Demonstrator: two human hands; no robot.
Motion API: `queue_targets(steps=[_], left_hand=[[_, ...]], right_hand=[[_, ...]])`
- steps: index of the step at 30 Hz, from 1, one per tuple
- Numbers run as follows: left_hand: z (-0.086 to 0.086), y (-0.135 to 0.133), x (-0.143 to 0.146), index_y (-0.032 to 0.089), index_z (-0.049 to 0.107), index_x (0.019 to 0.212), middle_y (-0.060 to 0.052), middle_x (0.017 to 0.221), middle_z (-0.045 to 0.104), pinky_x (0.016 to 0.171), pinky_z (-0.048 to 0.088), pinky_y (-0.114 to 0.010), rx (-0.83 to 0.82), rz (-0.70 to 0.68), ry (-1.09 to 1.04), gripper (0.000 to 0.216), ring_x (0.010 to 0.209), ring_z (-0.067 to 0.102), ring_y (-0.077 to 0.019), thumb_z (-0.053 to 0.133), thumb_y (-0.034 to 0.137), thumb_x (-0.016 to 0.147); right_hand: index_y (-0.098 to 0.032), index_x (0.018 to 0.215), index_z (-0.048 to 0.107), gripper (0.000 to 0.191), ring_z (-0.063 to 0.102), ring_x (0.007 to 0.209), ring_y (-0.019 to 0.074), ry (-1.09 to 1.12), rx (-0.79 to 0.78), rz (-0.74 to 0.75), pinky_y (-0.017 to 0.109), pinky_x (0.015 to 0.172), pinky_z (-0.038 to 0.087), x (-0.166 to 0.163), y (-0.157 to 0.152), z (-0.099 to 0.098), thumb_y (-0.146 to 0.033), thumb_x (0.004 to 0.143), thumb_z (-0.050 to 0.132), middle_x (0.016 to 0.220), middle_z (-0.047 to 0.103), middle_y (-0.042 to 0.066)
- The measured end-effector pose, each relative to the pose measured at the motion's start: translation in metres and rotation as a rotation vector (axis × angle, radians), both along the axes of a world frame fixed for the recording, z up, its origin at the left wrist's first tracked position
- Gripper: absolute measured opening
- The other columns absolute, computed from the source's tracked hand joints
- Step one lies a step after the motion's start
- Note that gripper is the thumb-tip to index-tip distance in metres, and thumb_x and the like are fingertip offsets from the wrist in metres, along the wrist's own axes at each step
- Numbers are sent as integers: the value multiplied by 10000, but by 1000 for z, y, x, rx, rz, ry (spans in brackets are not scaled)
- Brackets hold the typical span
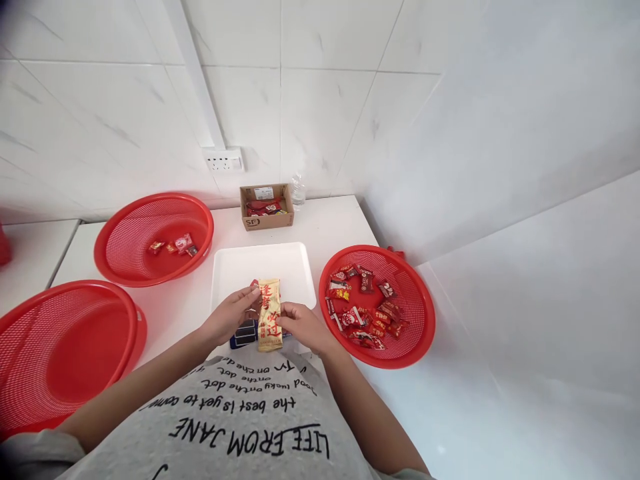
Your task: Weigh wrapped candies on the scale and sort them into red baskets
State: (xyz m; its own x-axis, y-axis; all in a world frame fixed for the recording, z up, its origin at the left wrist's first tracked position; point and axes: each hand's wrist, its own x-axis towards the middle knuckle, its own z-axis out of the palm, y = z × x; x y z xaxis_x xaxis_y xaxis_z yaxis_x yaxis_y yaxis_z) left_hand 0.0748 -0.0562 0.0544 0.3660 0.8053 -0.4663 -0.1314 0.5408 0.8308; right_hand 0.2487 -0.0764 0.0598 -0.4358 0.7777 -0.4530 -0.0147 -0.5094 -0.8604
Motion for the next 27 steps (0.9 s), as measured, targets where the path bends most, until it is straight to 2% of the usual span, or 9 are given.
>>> queue_targets(steps=[4, 9, 13, 20, 23, 27], left_hand=[[-3, 4, 1, 149, 562, 814, -8, 700, 578, 608, 415, -247, 17, 23, -14, 325, 617, 522, -108, 570, 468, 753], [4, 11, -3, 152, 536, 823, -14, 694, 606, 617, 444, -269, 11, 107, -18, 291, 598, 551, -113, 596, 425, 742], [8, 16, -7, 149, 519, 817, -33, 740, 623, 611, 465, -287, 1, 176, -17, 296, 595, 571, -123, 605, 419, 731], [9, 19, -11, 143, 540, 777, -35, 730, 613, 605, 472, -272, 15, 197, 32, 356, 633, 569, -134, 559, 496, 731], [5, 20, -13, 144, 545, 725, -19, 674, 596, 602, 470, -277, 59, 186, 105, 366, 611, 556, -134, 569, 508, 710], [-5, 21, -15, 166, 527, 630, 23, 547, 536, 534, 430, -250, 200, 231, 339, 379, 527, 516, -123, 549, 536, 709]], right_hand=[[-191, 733, 614, 112, 468, 605, 102, -29, 23, 23, 222, 594, 374, -1, -1, -2, -296, 695, 604, 673, 571, -35], [-193, 858, 622, 270, 513, 691, 124, -7, 38, 7, 238, 644, 388, 2, -4, -6, -428, 727, 599, 777, 607, -11], [-174, 810, 629, 324, 491, 657, 118, -38, 49, 71, 231, 617, 377, 2, -7, -5, -483, 716, 596, 724, 590, -6], [-154, 775, 620, 355, 488, 641, 111, -35, 29, 93, 246, 641, 387, -3, -12, -8, -502, 706, 597, 705, 588, 4], [-147, 778, 623, 352, 488, 637, 112, -46, 42, 103, 245, 631, 385, -3, -15, -10, -492, 721, 587, 697, 585, 8], [-147, 796, 634, 363, 487, 646, 114, -52, 61, 131, 247, 636, 384, -2, -17, -11, -498, 742, 560, 700, 584, 11]])
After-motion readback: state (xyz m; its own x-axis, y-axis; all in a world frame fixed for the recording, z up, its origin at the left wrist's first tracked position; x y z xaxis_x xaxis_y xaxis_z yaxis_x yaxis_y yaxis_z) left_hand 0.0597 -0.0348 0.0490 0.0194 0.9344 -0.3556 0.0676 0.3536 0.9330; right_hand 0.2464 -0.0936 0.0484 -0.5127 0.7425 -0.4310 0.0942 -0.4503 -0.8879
